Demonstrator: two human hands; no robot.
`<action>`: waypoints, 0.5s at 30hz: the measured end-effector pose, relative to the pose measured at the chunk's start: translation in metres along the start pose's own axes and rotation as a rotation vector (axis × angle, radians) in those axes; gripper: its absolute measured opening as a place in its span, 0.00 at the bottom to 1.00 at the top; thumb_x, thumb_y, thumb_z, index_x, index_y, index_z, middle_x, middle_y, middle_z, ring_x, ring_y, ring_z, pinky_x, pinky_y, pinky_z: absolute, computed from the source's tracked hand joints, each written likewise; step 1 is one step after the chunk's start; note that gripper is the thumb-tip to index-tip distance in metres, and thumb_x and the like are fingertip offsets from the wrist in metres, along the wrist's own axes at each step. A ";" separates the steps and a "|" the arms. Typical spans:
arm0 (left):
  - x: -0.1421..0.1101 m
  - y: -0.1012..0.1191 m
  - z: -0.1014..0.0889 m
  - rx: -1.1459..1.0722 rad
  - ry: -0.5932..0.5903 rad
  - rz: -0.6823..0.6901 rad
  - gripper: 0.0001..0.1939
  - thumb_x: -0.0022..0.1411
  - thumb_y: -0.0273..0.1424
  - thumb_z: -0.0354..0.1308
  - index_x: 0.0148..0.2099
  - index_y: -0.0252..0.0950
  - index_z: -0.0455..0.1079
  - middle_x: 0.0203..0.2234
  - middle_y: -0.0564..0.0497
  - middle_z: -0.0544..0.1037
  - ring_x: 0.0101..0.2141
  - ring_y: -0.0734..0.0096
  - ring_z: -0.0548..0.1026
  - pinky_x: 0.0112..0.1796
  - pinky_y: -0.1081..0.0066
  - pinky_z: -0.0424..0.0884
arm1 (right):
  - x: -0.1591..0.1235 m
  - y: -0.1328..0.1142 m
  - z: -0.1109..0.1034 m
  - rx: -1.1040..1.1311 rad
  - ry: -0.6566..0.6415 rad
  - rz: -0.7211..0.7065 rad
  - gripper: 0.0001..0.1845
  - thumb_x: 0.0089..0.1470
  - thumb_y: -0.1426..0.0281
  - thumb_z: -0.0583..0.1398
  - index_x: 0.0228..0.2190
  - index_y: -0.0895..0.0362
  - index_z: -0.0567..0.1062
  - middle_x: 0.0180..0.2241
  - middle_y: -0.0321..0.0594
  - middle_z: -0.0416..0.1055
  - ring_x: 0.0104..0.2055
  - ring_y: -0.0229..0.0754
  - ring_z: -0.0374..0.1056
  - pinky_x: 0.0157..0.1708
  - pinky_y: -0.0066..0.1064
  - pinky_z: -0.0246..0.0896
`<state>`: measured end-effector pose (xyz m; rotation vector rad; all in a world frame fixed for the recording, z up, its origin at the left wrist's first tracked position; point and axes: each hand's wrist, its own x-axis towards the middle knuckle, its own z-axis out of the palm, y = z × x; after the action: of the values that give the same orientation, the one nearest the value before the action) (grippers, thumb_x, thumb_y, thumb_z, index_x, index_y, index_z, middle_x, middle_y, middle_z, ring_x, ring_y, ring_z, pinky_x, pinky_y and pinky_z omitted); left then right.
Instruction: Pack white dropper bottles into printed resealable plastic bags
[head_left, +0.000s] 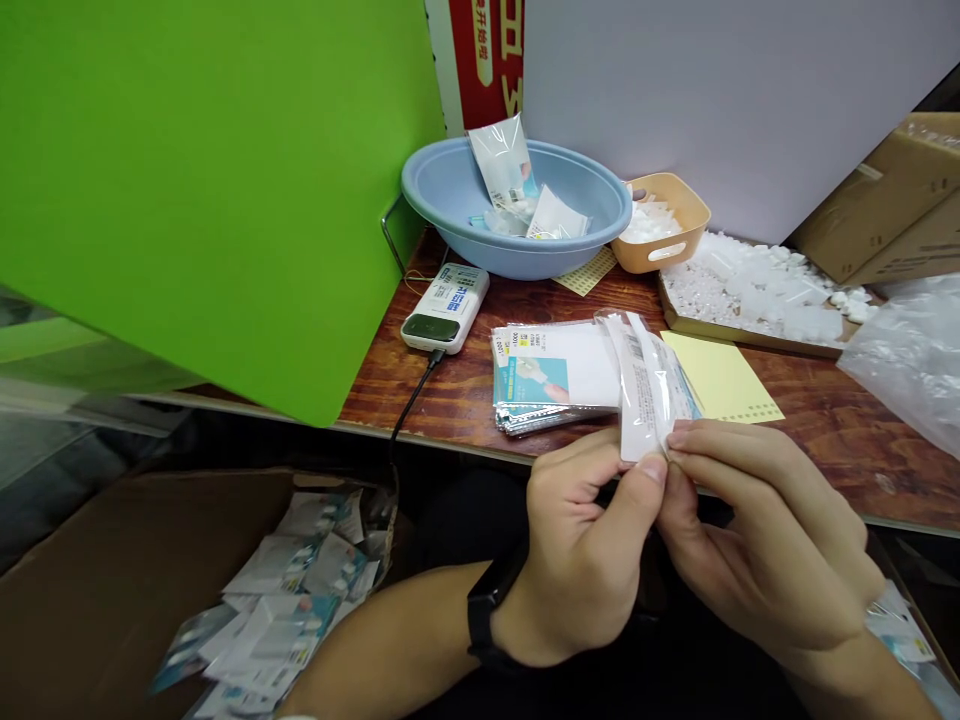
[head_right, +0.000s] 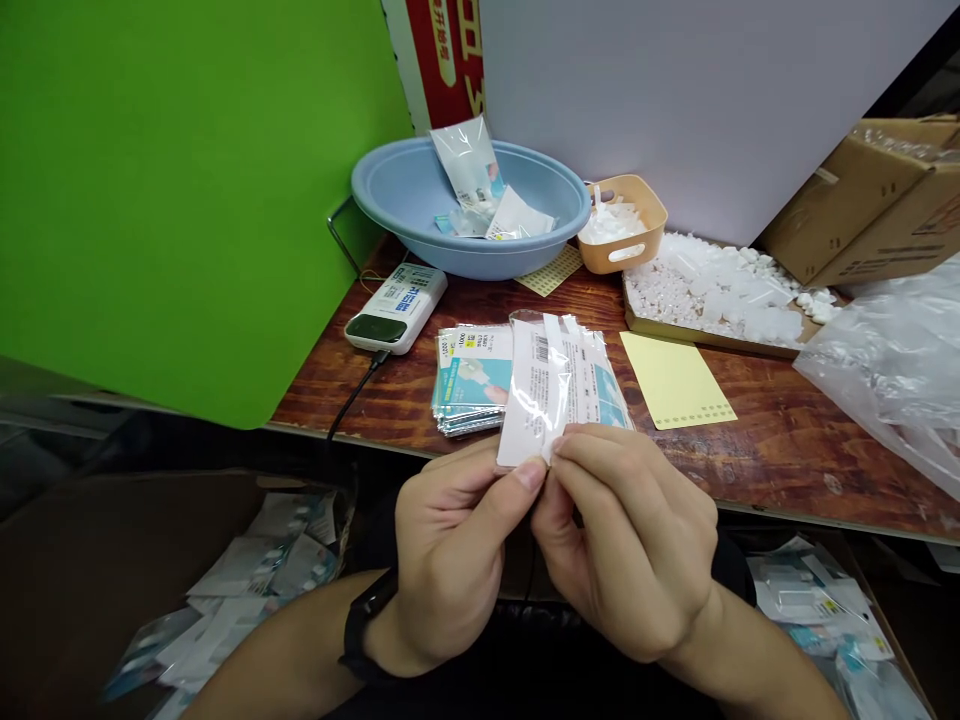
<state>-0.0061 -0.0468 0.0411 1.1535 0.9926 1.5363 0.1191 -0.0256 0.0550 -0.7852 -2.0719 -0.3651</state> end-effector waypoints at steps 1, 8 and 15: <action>0.000 0.000 0.000 -0.017 -0.003 -0.004 0.13 0.63 0.27 0.54 0.29 0.38 0.78 0.24 0.53 0.76 0.27 0.72 0.71 0.31 0.73 0.67 | 0.000 0.000 0.000 0.009 0.000 0.008 0.15 0.49 0.84 0.63 0.37 0.56 0.73 0.31 0.42 0.75 0.35 0.45 0.74 0.36 0.38 0.73; 0.001 0.001 0.001 -0.130 -0.013 -0.062 0.12 0.63 0.27 0.55 0.31 0.38 0.79 0.27 0.53 0.79 0.30 0.70 0.75 0.36 0.72 0.69 | 0.000 0.003 0.001 0.045 0.010 0.038 0.15 0.48 0.84 0.62 0.35 0.55 0.71 0.31 0.40 0.74 0.34 0.42 0.73 0.35 0.35 0.71; 0.001 -0.001 0.002 -0.238 -0.023 -0.095 0.12 0.63 0.26 0.55 0.34 0.38 0.80 0.29 0.52 0.81 0.32 0.68 0.76 0.38 0.70 0.71 | 0.003 0.005 0.004 0.055 0.022 0.074 0.13 0.50 0.83 0.60 0.33 0.53 0.69 0.29 0.38 0.72 0.32 0.41 0.71 0.33 0.35 0.69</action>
<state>-0.0039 -0.0453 0.0404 0.9420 0.8126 1.5165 0.1192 -0.0185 0.0550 -0.8191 -2.0183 -0.2741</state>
